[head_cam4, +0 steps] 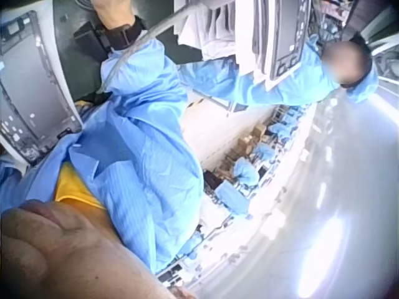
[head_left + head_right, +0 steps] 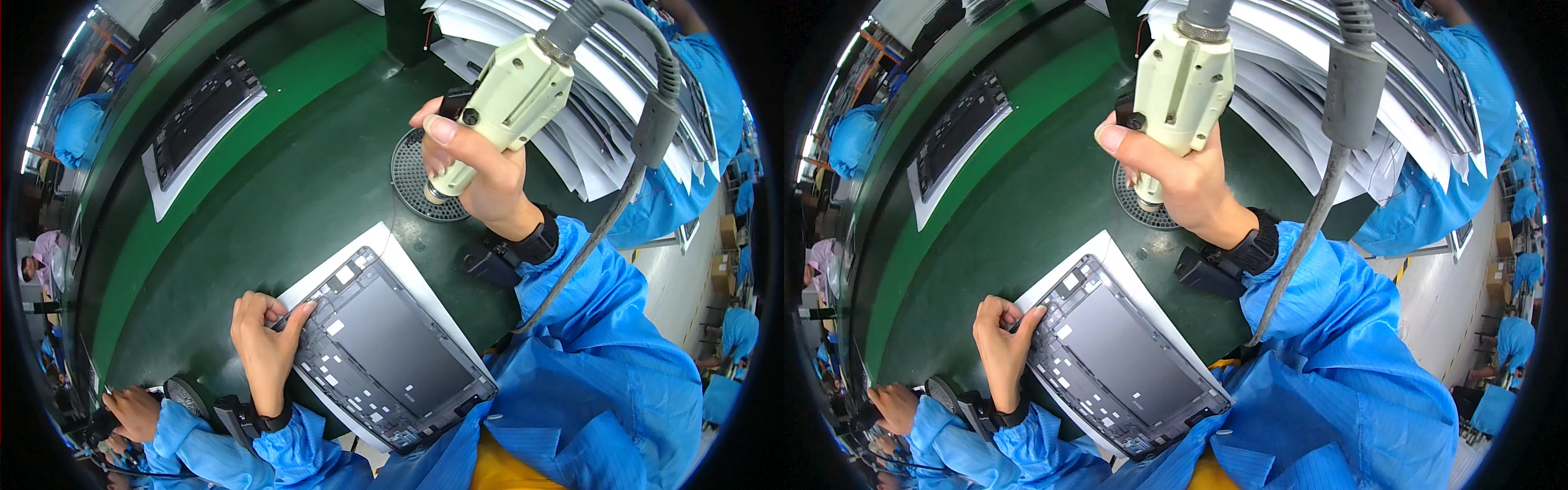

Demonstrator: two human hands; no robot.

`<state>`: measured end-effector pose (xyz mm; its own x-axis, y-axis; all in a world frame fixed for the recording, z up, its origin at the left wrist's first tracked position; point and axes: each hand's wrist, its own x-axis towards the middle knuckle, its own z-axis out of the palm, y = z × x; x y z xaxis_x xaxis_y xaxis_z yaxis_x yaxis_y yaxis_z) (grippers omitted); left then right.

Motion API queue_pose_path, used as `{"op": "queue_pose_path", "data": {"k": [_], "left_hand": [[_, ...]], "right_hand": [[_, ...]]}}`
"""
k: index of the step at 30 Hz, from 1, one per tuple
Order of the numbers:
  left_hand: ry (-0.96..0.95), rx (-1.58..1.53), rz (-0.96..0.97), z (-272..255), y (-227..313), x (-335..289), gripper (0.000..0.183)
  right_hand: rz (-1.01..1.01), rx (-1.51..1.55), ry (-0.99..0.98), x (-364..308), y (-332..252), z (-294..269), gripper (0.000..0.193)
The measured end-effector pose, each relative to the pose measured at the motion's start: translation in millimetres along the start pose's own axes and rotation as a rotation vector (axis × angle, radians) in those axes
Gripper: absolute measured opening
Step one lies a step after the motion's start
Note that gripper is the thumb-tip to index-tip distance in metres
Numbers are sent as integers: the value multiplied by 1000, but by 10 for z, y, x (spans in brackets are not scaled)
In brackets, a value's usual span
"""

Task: Assemble internal components into a device chassis using an electric screwdriver.

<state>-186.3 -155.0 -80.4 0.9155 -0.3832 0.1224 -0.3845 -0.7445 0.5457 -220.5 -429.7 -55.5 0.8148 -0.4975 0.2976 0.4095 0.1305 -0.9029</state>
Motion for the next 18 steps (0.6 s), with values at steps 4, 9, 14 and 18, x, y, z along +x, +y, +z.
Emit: {"op": "queue_pose_path", "data": {"k": [4,9,14,18], "left_hand": [[-11,5,-7,-4,15,8,38],[-11,13,-20,-17,13,8,37],[-19,-9,-7,-42,-29,3,34],[-146,-139,14,-157,-145,12,30]], "right_hand": [[12,16,11,4,16,8,25],[-2,-4,5,19,48,32,24],[-8,-11,10,14,61,57,24],[-7,-16,-5,-2,66,6,26]]}}
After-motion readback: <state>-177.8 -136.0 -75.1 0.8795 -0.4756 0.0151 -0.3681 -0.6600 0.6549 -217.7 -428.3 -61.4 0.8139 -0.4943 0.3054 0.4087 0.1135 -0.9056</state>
